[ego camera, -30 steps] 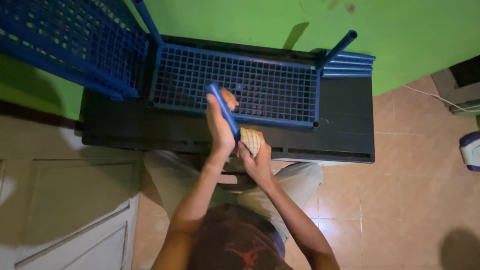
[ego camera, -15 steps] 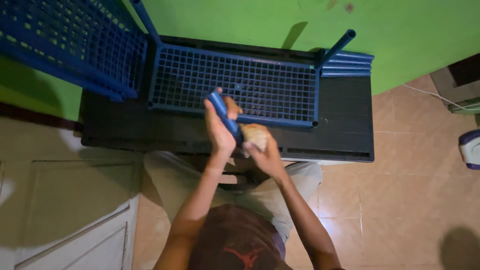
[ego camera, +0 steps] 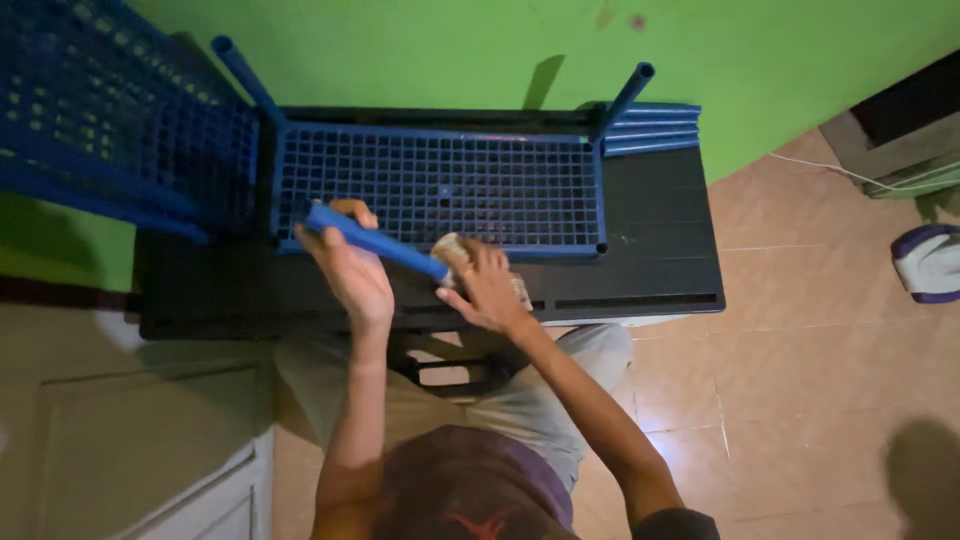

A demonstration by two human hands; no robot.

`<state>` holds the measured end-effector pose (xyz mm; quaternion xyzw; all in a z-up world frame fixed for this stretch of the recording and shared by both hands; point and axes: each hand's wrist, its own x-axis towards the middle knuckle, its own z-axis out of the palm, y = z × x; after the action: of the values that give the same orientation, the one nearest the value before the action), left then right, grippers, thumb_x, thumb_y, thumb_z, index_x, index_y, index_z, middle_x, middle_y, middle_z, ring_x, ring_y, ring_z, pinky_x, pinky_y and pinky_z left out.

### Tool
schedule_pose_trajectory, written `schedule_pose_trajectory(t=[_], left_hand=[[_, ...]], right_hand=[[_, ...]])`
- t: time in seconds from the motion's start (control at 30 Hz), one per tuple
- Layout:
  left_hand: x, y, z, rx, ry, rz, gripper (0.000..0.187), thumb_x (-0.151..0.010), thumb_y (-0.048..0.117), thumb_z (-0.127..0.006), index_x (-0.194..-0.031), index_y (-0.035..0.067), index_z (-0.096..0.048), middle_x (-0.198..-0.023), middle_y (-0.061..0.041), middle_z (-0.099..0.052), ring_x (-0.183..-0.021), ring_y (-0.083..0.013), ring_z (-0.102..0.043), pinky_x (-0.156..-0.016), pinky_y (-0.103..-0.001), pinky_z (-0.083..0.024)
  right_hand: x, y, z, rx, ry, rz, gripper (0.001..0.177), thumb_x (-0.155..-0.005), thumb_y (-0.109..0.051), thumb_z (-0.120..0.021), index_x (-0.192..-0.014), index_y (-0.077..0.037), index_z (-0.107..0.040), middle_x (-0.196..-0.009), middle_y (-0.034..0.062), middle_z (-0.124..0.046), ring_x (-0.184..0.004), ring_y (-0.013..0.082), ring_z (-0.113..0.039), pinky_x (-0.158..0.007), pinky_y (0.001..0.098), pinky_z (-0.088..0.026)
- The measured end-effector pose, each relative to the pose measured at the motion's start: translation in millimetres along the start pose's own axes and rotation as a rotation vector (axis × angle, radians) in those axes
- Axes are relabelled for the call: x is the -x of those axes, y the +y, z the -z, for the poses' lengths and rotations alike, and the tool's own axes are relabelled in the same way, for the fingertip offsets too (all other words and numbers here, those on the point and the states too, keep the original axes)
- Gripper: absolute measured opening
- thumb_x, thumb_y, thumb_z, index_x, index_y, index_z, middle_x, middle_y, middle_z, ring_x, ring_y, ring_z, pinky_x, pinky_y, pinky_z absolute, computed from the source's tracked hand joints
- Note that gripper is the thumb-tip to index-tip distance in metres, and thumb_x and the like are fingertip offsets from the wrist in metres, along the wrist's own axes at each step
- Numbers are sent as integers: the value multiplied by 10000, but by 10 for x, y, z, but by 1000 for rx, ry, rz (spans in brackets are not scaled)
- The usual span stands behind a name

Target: The person wipes blue plastic furniture parts with a cloth and inserts cylindrical rods into a grid panel, stacking cleaned parts on a black work surface. The person handles multiple parts one at a time, repeatedly wiping and inserting rods.

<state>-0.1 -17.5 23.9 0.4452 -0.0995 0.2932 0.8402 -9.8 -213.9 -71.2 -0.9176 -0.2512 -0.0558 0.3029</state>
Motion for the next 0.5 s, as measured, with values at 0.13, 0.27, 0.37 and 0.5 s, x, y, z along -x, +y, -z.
schedule_pose_trajectory(t=[0.13,0.27,0.37,0.5], left_hand=[[236,-129,-91,-161,0,92,546,-1144,414,-501,-1594,181,-299,-1114,-54,-541,-1024,-145,-477,-983,-320,-421],[538,-348,-387,-49,-17,262,571,-1127,352,-508,-1586,163,-227,-1162,-60,-549,-1024,-139,-520,-917,-285,-497],[750,-590,-704,107,-14,454,588,-1072,295,-524,-1539,156,-195,-1147,-66,-555,-875,-149,-533,-721,-275,-509],[897,-767,-733,-100,-294,516,561,-1094,256,-540,-1567,143,-260,-1258,-105,-597,-966,-161,-520,-812,-297,-455]], right_hand=[[-7,-12,26,-375,254,-70,523,-1068,-353,-456,-1533,-114,-444,-1554,190,-459,-1483,391,-383,-1274,509,-210],[153,-45,463,-553,327,-9,477,-1067,-277,-559,-1491,-65,-508,-1470,212,-539,-1394,399,-504,-1201,466,-361],[273,-54,803,-213,181,-117,424,-925,-172,-743,-1325,-61,-659,-1132,161,-713,-1024,356,-655,-946,434,-506],[464,284,1282,-50,237,36,376,-897,-25,-732,-1263,-51,-647,-1122,164,-699,-1029,346,-672,-901,441,-543]])
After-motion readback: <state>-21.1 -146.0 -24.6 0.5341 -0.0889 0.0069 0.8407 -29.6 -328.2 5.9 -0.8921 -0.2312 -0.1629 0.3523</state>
